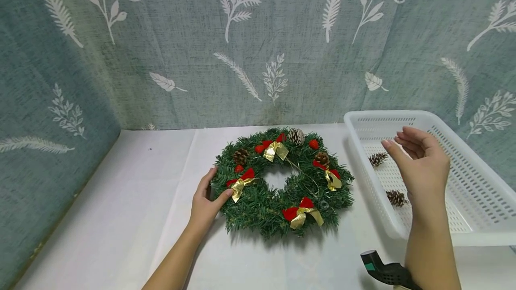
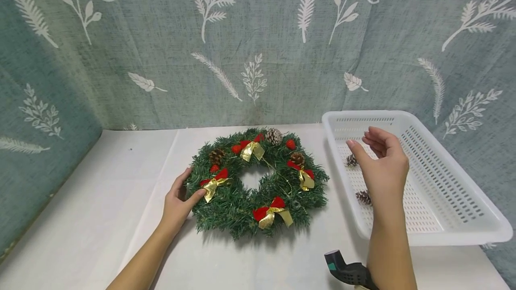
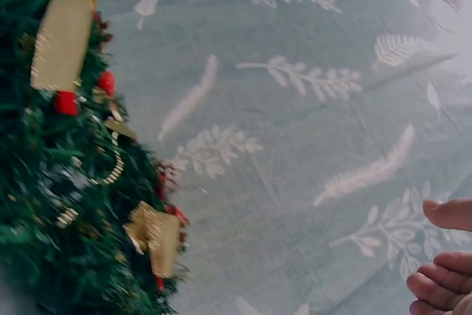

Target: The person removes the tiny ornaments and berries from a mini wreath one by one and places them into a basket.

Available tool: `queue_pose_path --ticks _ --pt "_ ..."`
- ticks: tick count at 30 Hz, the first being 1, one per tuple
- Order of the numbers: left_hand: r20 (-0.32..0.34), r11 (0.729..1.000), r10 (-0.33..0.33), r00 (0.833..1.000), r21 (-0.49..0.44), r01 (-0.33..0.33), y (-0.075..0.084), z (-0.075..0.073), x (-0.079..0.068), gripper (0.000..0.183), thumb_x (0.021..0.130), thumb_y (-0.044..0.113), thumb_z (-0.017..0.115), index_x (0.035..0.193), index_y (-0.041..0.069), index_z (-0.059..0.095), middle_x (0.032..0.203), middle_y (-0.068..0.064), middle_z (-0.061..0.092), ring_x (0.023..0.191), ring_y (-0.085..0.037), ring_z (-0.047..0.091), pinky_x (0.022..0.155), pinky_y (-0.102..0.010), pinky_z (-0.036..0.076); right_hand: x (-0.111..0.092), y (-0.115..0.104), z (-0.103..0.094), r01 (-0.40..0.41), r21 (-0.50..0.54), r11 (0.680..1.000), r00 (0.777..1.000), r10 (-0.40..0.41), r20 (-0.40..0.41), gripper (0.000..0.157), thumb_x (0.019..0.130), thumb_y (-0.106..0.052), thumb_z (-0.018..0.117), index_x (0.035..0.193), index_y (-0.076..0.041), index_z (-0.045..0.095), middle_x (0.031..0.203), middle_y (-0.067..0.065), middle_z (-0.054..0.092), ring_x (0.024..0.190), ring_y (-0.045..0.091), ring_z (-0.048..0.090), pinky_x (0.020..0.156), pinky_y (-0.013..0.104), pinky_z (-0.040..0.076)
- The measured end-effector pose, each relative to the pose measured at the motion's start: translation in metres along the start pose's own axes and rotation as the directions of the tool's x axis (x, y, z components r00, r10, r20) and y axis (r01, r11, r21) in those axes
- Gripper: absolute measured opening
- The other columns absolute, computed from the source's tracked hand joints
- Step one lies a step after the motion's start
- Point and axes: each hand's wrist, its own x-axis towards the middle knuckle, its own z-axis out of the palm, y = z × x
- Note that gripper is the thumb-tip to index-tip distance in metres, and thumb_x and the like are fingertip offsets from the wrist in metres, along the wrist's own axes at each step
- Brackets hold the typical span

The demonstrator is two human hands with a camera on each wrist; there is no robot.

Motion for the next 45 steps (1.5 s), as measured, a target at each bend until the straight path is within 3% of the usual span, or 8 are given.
queue_pose_path --ticks 4,11,17,26,34,45 --pt "-0.001 1.0 0.008 1.0 -0.007 -0.008 -0.001 -0.001 -0.001 0.069 0.087 0.012 0.068 0.147 0.016 0.035 0.155 -0.009 0.023 0.145 -0.023 0.015 0.118 -0.043 0.016 -0.009 0.0 0.011 0.055 -0.045 0.997 0.997 -0.053 0.05 0.043 0.08 -0.008 0.075 0.121 -0.007 0.06 0.101 -0.014 0.058 0.094 -0.003 0.058 0.086 0.009 0.046" --pt "0.003 1.0 -0.003 1.0 0.0 0.003 -0.001 -0.001 -0.002 0.07 0.087 0.012 0.069 0.147 0.016 0.034 0.156 -0.008 0.022 0.145 -0.024 0.015 0.117 -0.043 0.016 -0.021 0.001 0.03 0.073 -0.071 0.995 0.99 -0.064 0.127 0.044 0.082 -0.018 0.075 0.122 -0.008 0.06 0.104 -0.012 0.06 0.097 -0.006 0.057 0.083 0.01 0.042" --pt "0.002 1.0 -0.006 1.0 -0.003 0.006 0.0 -0.002 -0.001 0.07 0.087 0.013 0.069 0.148 0.016 0.033 0.156 -0.008 0.022 0.145 -0.023 0.014 0.118 -0.042 0.015 -0.025 0.004 0.046 0.129 -0.052 0.99 0.978 -0.118 0.17 0.041 0.086 -0.02 0.071 0.122 -0.004 0.059 0.109 0.0 0.062 0.099 -0.005 0.056 0.093 0.017 0.045" --pt "0.004 1.0 -0.003 1.0 -0.001 0.003 0.002 -0.002 0.0 0.069 0.088 0.014 0.068 0.148 0.017 0.034 0.156 -0.007 0.022 0.145 -0.022 0.014 0.118 -0.042 0.015 -0.03 0.018 0.068 0.176 -0.037 0.984 0.949 -0.159 0.271 0.043 0.089 -0.02 0.067 0.124 0.002 0.055 0.118 0.015 0.061 0.113 0.025 0.057 0.103 0.04 0.042" --pt "0.007 1.0 -0.009 1.0 0.011 0.009 0.002 -0.002 0.0 0.069 0.088 0.015 0.068 0.148 0.018 0.033 0.156 -0.006 0.022 0.145 -0.022 0.014 0.118 -0.042 0.015 -0.03 0.037 0.082 0.123 -0.094 0.988 0.919 -0.078 0.388 0.051 0.091 -0.033 0.064 0.13 -0.003 0.05 0.128 0.016 0.055 0.123 0.03 0.05 0.101 0.049 0.042" --pt "-0.001 1.0 -0.017 1.0 0.011 0.017 -0.001 0.0 0.001 0.072 0.086 0.014 0.07 0.148 0.017 0.034 0.156 -0.007 0.023 0.145 -0.023 0.015 0.118 -0.041 0.016 -0.027 0.053 0.093 0.102 -0.146 0.984 0.895 -0.026 0.445 0.056 0.09 -0.03 0.066 0.133 0.001 0.047 0.135 0.019 0.049 0.127 0.033 0.044 0.106 0.046 0.036"
